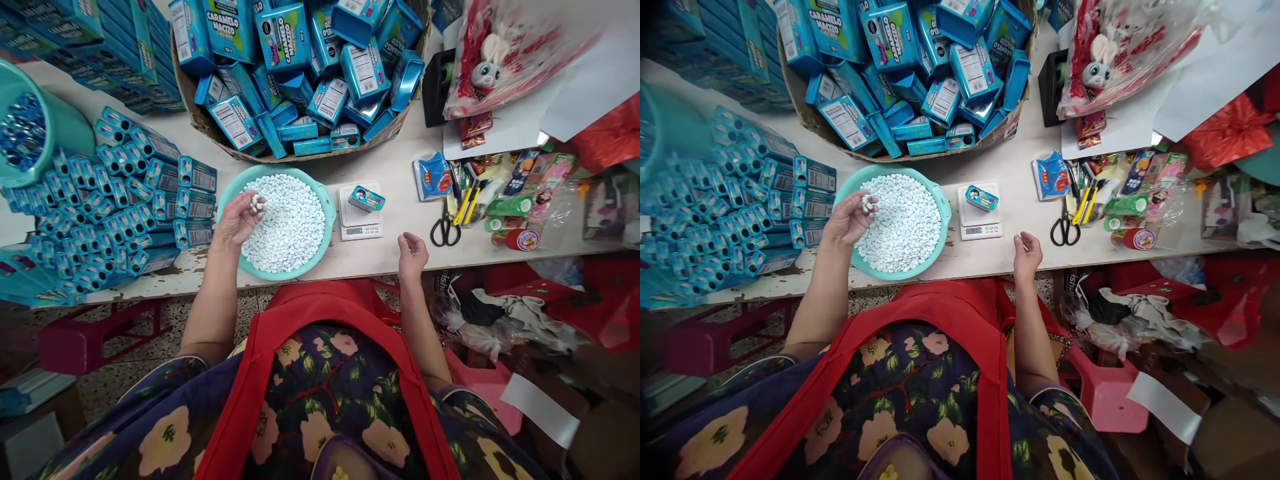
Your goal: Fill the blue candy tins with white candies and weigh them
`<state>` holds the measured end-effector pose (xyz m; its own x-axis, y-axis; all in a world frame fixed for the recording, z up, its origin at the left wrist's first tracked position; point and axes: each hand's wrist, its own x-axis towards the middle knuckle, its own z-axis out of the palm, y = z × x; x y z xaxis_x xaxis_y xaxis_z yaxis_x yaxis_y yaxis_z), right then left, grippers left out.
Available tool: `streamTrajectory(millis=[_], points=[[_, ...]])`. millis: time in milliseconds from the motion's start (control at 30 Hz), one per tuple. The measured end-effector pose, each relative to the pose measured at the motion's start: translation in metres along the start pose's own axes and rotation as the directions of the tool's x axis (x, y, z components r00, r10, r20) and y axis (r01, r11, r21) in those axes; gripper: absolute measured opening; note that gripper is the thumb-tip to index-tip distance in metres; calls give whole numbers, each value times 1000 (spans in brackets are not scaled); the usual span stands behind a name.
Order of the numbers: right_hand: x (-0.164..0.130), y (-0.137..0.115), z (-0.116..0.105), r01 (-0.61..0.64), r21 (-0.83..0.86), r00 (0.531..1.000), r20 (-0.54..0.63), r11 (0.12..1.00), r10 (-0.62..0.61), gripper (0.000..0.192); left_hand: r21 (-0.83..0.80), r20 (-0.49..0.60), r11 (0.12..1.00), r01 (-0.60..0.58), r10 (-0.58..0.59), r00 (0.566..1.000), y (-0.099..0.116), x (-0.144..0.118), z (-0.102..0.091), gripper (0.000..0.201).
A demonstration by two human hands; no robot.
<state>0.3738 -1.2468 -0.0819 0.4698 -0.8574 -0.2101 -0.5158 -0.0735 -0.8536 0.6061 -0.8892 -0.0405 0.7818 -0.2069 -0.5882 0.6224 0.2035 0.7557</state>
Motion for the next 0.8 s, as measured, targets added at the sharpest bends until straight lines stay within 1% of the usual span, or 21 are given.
streamTrajectory(millis=[33, 67, 133, 167, 200, 233, 267, 300, 367, 400, 467, 533, 600, 667, 733, 800], points=[[0, -1, 1, 1, 2, 1000, 6, 1000, -1, 46, 22, 14, 1000, 21, -21, 1000, -1, 0, 2, 23], [1, -1, 3, 2, 4, 1000, 11, 1000, -3, 46, 79, 22, 996, 45, -47, 999, -2, 0, 5, 22], [3, -2, 4, 7, 9, 1000, 19, 1000, -7, 45, 286, 47, 956, 68, -84, 995, -4, 1, 19, 16], [4, -2, 5, 8, 13, 1000, 22, 1000, -8, 45, 420, 78, 906, 49, -90, 993, -5, 2, 29, 13], [5, -3, 6, 8, 17, 1000, 26, 1000, -8, 45, 554, 130, 833, -3, -83, 988, -4, 2, 41, 10], [6, -2, 6, 6, 24, 1000, 29, 1000, -7, 45, 670, 203, 737, -88, -67, 977, -3, 3, 55, 9], [7, -2, 7, 3, 31, 999, 33, 1000, -4, 45, 756, 284, 625, -193, -47, 958, -1, 5, 72, 8], [8, -1, 7, -2, 40, 999, 38, 999, 0, 45, 809, 363, 507, -298, -31, 931, 1, 6, 90, 9], [10, 0, 7, -14, 54, 999, 47, 998, 12, 45, 834, 492, 297, -465, -18, 871, 3, 11, 128, 13], [10, 1, 7, -21, 58, 999, 50, 998, 18, 45, 828, 535, 217, -518, -25, 845, 3, 14, 146, 16], [12, 4, 4, -35, 62, 998, 52, 997, 32, 45, 807, 587, 111, -580, -56, 807, 0, 20, 179, 22], [14, 7, -1, -51, 60, 998, 51, 997, 48, 46, 787, 616, 29, -616, -79, 783, -6, 25, 202, 26], [15, 10, -7, -69, 51, 997, 48, 996, 67, 47, 764, 638, -53, -642, -81, 766, -12, 27, 215, 30], [15, 14, -12, -87, 34, 995, 48, 996, 86, 48, 736, 664, -116, -667, -68, 745, -16, 25, 220, 31], [12, 19, -13, -103, 7, 992, 67, 995, 102, 48, 726, 671, -148, -672, -64, 739, -16, 23, 222, 32], [7, 24, -10, -115, -25, 987, 115, 993, 117, 48, 732, 665, -139, -667, -68, 744, -13, 21, 221, 31]])
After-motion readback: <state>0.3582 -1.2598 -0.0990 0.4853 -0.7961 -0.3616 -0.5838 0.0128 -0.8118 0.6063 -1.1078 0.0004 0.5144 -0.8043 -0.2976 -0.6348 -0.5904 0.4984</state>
